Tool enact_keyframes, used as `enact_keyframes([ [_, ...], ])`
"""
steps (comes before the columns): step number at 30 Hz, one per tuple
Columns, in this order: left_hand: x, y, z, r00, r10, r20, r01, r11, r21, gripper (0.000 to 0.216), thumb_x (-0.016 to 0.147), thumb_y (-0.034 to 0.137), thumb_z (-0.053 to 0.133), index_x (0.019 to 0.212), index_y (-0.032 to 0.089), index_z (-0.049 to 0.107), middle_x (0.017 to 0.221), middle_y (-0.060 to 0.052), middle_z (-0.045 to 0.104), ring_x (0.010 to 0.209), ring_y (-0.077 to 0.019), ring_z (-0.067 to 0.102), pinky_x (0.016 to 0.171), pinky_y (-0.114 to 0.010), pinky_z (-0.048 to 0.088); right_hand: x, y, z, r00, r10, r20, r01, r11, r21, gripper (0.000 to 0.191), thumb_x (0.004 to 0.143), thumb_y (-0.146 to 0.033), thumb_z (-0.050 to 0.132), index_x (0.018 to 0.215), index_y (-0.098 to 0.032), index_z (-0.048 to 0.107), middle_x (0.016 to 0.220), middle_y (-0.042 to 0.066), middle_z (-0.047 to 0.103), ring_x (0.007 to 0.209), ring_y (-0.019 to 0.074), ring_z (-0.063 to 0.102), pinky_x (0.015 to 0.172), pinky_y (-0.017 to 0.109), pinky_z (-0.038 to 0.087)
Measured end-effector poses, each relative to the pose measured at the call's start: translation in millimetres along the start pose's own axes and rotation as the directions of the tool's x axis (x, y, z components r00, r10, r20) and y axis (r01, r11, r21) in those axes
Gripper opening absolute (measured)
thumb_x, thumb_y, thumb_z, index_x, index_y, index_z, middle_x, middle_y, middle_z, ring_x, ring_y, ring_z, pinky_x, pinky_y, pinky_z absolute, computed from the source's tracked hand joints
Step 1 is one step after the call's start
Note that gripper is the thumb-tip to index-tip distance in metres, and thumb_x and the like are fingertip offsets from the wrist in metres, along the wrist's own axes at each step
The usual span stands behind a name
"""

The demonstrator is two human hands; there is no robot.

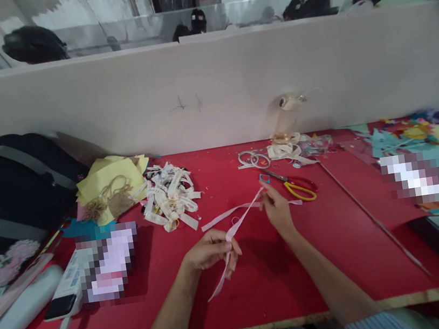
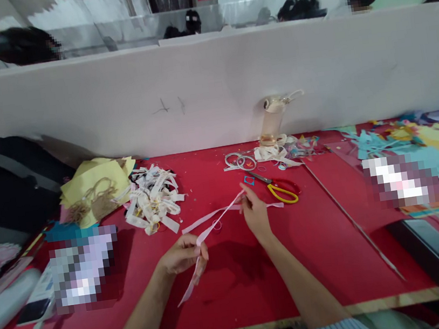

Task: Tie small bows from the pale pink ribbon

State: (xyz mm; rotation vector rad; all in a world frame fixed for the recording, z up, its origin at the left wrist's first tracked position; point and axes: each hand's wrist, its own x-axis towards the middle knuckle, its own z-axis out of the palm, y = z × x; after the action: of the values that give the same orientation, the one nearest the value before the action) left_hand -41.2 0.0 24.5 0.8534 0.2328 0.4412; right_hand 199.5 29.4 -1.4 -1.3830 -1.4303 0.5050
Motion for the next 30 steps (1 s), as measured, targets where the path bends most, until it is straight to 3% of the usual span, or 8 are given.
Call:
enact_keyframes([
  [3, 3.6, 0.8, 3.4, 0.998, -0.025, -0.061, 0.028, 0.999, 0.043, 0.031, 0.080, 0.034, 0.060, 0.091, 0.006, 0.067, 0.065, -0.011, 0.067, 0.047, -0.0151, 0.062, 0.046, -0.024, 0.048, -1.4, -5.4, -4.3, 0.994, 0.068, -0.086, -0.054, 0.986, 0.157, 0.045, 0.092, -0.029, 0.037, 0.135, -0.018, 0.038, 0.080, 0.005, 0.064, 0.049, 0.0133, 0.050, 0.049, 0.027, 0.046],
  [6, 9.4, 0.0, 8.4, 0.988, -0.010, -0.153, 0.022, 0.997, 0.073, 0.035, 0.082, 0.035, 0.058, 0.100, 0.006, 0.065, 0.074, -0.012, 0.068, 0.051, -0.0149, 0.063, 0.050, -0.025, 0.049, -8.7, -21.6, -3.6, 0.992, -0.102, 0.079, 0.085, 0.977, 0.198, 0.039, 0.091, -0.029, 0.040, 0.128, -0.020, 0.046, 0.095, 0.009, 0.064, 0.074, 0.0180, 0.060, 0.066, 0.032, 0.051],
  [9, 13.4, -1.6, 10.7, 0.979, 0.013, -0.204, 0.002, 0.997, 0.074, 0.036, 0.083, 0.035, 0.056, 0.104, 0.006, 0.063, 0.077, -0.013, 0.068, 0.053, -0.0154, 0.063, 0.051, -0.025, 0.049, -20.2, -37.6, 6.5, 0.857, -0.366, 0.362, 0.306, 0.928, 0.213, 0.031, 0.090, -0.028, 0.043, 0.118, -0.022, 0.055, 0.115, 0.010, 0.060, 0.105, 0.0232, 0.055, 0.091, 0.041, 0.044],
  [11, 14.1, -2.0, 9.9, 0.972, 0.052, -0.231, -0.034, 0.996, 0.083, 0.035, 0.084, 0.032, 0.054, 0.104, 0.006, 0.063, 0.076, -0.013, 0.068, 0.051, -0.0153, 0.063, 0.050, -0.025, 0.048, -27.1, -41.8, 16.3, 0.765, -0.476, 0.434, 0.407, 0.879, 0.247, 0.031, 0.090, -0.030, 0.044, 0.118, -0.022, 0.055, 0.114, 0.011, 0.061, 0.106, 0.0241, 0.055, 0.091, 0.042, 0.044],
  [15, 13.6, -1.0, 6.0, 0.953, 0.129, -0.275, -0.109, 0.990, 0.089, 0.031, 0.085, 0.031, 0.052, 0.101, 0.006, 0.063, 0.071, -0.011, 0.067, 0.048, -0.0145, 0.061, 0.048, -0.025, 0.046, -32.6, -33.7, 28.9, 0.770, -0.518, 0.373, 0.469, 0.856, 0.220, 0.029, 0.090, -0.024, 0.045, 0.116, -0.025, 0.057, 0.098, 0.008, 0.065, 0.090, 0.0213, 0.059, 0.081, 0.039, 0.048],
  [20, 14.7, -2.8, 6.6, 0.969, 0.036, -0.244, -0.020, 0.997, 0.068, 0.032, 0.078, 0.025, 0.058, 0.106, 0.009, 0.062, 0.075, -0.010, 0.067, 0.049, -0.0134, 0.060, 0.042, -0.021, 0.039, -29.3, -23.9, 23.8, 0.842, -0.490, 0.224, 0.470, 0.871, 0.139, 0.036, 0.089, -0.011, 0.043, 0.119, -0.027, 0.057, 0.099, 0.006, 0.064, 0.094, 0.0191, 0.058, 0.083, 0.037, 0.047],
  [28, 20.5, -7.5, 14.2, 0.980, -0.049, -0.193, 0.089, 0.975, 0.204, 0.064, 0.091, 0.049, 0.023, 0.094, 0.004, 0.068, 0.054, -0.005, 0.053, 0.047, -0.0076, 0.034, 0.045, -0.021, 0.021, -32.6, -29.1, 17.7, 0.793, -0.603, 0.092, 0.587, 0.795, 0.151, 0.040, 0.086, -0.008, 0.045, 0.119, -0.026, 0.058, 0.096, 0.007, 0.062, 0.092, 0.0206, 0.058, 0.080, 0.039, 0.049],
  [30, 20.6, -8.1, 13.9, 0.980, -0.051, -0.192, 0.098, 0.964, 0.247, 0.057, 0.090, 0.046, 0.029, 0.093, 0.005, 0.068, 0.056, -0.004, 0.053, 0.048, -0.0076, 0.033, 0.047, -0.021, 0.021, -33.4, -28.7, 17.6, 0.765, -0.637, 0.094, 0.623, 0.769, 0.148, 0.040, 0.086, -0.009, 0.045, 0.120, -0.025, 0.057, 0.096, 0.008, 0.063, 0.091, 0.0209, 0.058, 0.080, 0.040, 0.049],
])
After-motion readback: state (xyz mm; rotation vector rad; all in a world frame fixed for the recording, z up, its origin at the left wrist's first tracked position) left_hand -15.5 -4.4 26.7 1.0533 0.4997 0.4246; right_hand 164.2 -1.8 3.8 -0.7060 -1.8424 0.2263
